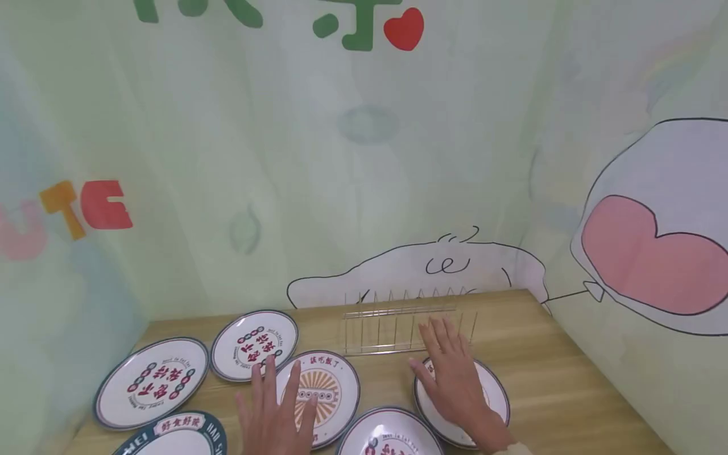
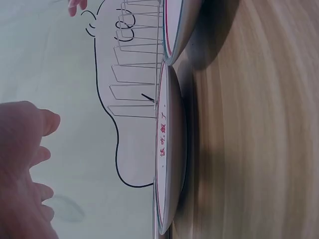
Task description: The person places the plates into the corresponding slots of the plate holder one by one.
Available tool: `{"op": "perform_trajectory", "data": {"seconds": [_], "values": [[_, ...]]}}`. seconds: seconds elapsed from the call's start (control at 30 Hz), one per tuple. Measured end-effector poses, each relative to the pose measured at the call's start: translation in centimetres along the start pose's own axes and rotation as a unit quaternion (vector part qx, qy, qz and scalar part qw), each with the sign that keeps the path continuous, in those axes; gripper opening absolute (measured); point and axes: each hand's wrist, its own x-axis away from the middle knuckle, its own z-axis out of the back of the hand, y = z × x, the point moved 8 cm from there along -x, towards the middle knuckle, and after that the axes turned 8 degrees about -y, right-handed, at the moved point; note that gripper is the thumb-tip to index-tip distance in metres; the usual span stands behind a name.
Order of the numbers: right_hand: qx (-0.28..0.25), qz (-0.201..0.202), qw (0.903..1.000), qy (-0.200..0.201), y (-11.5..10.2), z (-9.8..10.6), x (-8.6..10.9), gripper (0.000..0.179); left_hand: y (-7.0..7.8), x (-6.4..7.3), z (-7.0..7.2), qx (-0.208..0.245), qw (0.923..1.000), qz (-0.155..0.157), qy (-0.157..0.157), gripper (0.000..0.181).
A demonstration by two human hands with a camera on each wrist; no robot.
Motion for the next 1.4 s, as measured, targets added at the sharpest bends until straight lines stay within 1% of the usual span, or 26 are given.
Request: {"op": "perform_trajectory", "data": {"seconds": [0.1,0.23,0.33,0.37,0.47,0.57,0.63,0.7,0.8,0.9,0.97,1.07,1.17,1.23,1.3,1.4], "values": [[-0.002,0.002,0.9998,-0.019,2.0,-0.2,-0.5,0.068,-0.1,0.2,-0.4,0.003,1.0,-0.004,0.008,0.059],[0.006,0.016,0.9996,-0.021,4.5,0.6,-2.2,0.067,-0.2,-0.3,-0.3,0.033,0.9994,-0.005,0.014,0.06],[0.015,0.021,0.9993,-0.025,6.7,1.1,-3.8,0.067,-0.3,-0.8,0.0,0.04,0.9992,0.007,0.003,0.064],[0.018,0.018,0.9991,-0.033,7.5,1.1,-4.2,0.067,-0.5,-0.8,0.0,0.041,0.999,0.013,-0.011,0.065],[0.028,0.011,0.9984,-0.048,9.8,1.2,-5.2,0.067,-1.5,-0.8,-0.4,0.037,0.9965,0.035,-0.066,0.068],[0.04,0.004,0.9972,-0.064,11.6,1.1,-5.8,0.066,-2.9,-0.4,-0.9,0.038,0.9897,0.062,-0.123,0.07],[0.043,0.007,0.9967,-0.068,12.4,1.1,-6.1,0.066,-3.8,-0.1,-1.0,0.033,0.9857,0.075,-0.147,0.069],[0.043,0.012,0.9963,-0.073,12.9,1.1,-6.4,0.066,-4.5,0.2,-1.0,0.03,0.983,0.084,-0.161,0.069],[0.047,0.013,0.9952,-0.085,13.6,0.9,-6.4,0.066,-5.4,0.5,-0.7,0.021,0.9822,0.084,-0.166,0.068],[0.05,0.004,0.9932,-0.105,14.3,0.8,-5.9,0.066,-6.2,0.6,-0.5,0.029,0.9803,0.088,-0.174,0.067],[0.05,0.002,0.9926,-0.11,14.5,0.9,-5.6,0.066,-7.0,0.6,-0.3,0.038,0.9775,0.095,-0.185,0.066],[0.055,0.004,0.9921,-0.113,14.6,1.3,-5.2,0.064,-8.6,0.5,0.2,0.044,0.9742,0.104,-0.195,0.066],[0.062,0.006,0.9908,-0.12,14.6,1.4,-4.9,0.063,-10.3,0.2,1.0,0.031,0.9735,0.102,-0.202,0.066],[0.061,0.004,0.99,-0.127,14.6,1.2,-4.7,0.063,-11.5,-0.1,1.9,0.019,0.9741,0.1,-0.202,0.067],[0.057,0.002,0.9898,-0.131,14.6,1.0,-4.4,0.063,-13.0,-0.5,2.8,0.007,0.975,0.096,-0.2,0.069],[0.051,0.002,0.9909,-0.124,14.4,0.9,-4.1,0.064,-15.7,-1.4,3.9,0.005,0.9765,0.088,-0.197,0.07]]}}
